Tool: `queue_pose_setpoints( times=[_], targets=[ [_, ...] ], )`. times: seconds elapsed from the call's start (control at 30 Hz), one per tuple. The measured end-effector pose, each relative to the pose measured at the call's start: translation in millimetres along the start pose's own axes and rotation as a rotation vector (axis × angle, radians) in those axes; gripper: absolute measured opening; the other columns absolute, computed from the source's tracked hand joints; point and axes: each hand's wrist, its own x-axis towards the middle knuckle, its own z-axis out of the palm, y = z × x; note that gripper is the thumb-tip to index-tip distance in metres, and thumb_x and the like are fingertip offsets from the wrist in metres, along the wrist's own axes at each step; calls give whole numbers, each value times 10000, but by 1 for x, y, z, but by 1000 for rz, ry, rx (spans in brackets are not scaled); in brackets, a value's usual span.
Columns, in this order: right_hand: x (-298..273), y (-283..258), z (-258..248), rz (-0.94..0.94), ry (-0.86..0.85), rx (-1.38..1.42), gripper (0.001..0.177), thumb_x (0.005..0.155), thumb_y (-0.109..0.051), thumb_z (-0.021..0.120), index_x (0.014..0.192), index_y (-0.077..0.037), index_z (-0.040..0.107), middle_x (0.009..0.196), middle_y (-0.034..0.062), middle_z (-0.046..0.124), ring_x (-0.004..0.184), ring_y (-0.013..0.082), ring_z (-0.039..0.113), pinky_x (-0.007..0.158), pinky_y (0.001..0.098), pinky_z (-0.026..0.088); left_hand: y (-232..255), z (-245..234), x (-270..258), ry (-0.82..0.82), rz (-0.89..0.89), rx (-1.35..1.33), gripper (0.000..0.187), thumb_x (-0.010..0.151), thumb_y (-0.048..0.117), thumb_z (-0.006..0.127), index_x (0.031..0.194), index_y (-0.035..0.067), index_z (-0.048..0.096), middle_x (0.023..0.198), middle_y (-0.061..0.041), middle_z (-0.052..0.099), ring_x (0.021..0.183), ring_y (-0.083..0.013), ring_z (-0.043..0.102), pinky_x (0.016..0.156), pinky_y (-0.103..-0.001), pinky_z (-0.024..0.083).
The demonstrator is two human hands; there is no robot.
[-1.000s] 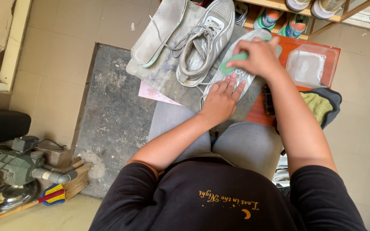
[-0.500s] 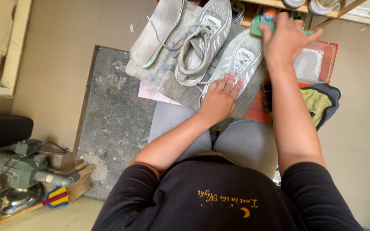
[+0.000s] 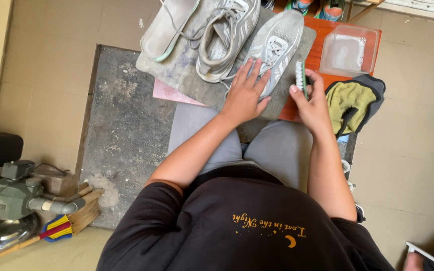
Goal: The person scrubs a pair of gray sneakers and their insoles using a green brush and soapy water. They clean the soles, sides, and uppers of the shoes, then remove and scrub the insoles separately.
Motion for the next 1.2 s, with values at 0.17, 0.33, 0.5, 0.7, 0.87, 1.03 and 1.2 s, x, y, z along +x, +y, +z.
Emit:
queue_pose_setpoints(
  times=[0.17, 0.33, 0.5, 0.7, 0.87, 1.03, 1.2],
  targets=[
    [-26, -21, 8, 183, -82, 232, 584, 1002, -291, 656, 1499, -135, 392, 1004, -11, 587, 910, 36, 499, 902, 205, 405, -8, -12, -4, 47, -84, -207, 557, 1022, 554, 610, 1406, 152, 633, 1656, -165, 249, 1518, -389, 313, 1254, -624, 337],
    [-45, -24, 6, 243, -119, 256, 516, 1006, -312, 642, 1458, -169, 438, 804, -70, 503, 573, 19, 347, 515, 207, 296, -28, -22, -8, -9, -176, -161, 587, 1026, 400, 643, 1492, 84, 477, 1480, -193, 503, 1240, -388, 565, 1061, -493, 472],
    [-62, -21, 12, 227, -119, 263, 534, 994, -325, 647, 1459, -153, 450, 790, -77, 513, 559, 6, 324, 497, 197, 254, -28, -18, 5, -152, -345, -45, 580, 951, 309, 664, 1430, 21, 507, 1142, -197, 558, 991, -440, 634, 822, -538, 548],
    [-79, -32, 0, 205, -94, 251, 497, 996, -287, 653, 1436, -162, 458, 689, -104, 389, 542, 9, 288, 480, 205, 247, -9, -55, 25, -164, -394, -39, 315, 1029, 324, 548, 980, 78, 739, 980, -89, 696, 1028, -326, 607, 921, -510, 493],
    [-94, -37, -14, 274, -16, 279, 445, 989, -261, 649, 1380, -170, 458, 769, -61, 445, 537, 39, 300, 483, 218, 248, -10, -89, 42, 90, -335, -428, 426, 932, 496, 636, 653, 178, 589, 1174, -44, 659, 1119, -290, 581, 954, -421, 436],
    [-103, -34, -17, 303, 32, 280, 459, 985, -245, 656, 1390, -171, 454, 719, -68, 417, 526, 41, 317, 479, 222, 260, 0, -91, 68, 141, -152, -709, 371, 950, 398, 672, 683, 144, 631, 1213, -83, 685, 1148, -239, 671, 1006, -394, 468],
    [-97, -38, -20, 268, 32, 311, 457, 986, -230, 658, 1391, -158, 458, 684, -84, 425, 524, 34, 311, 471, 214, 243, 24, -84, 107, 89, -69, -1078, 344, 926, 380, 650, 690, 163, 526, 1087, -155, 781, 1121, -259, 726, 936, -407, 588]
  ],
)
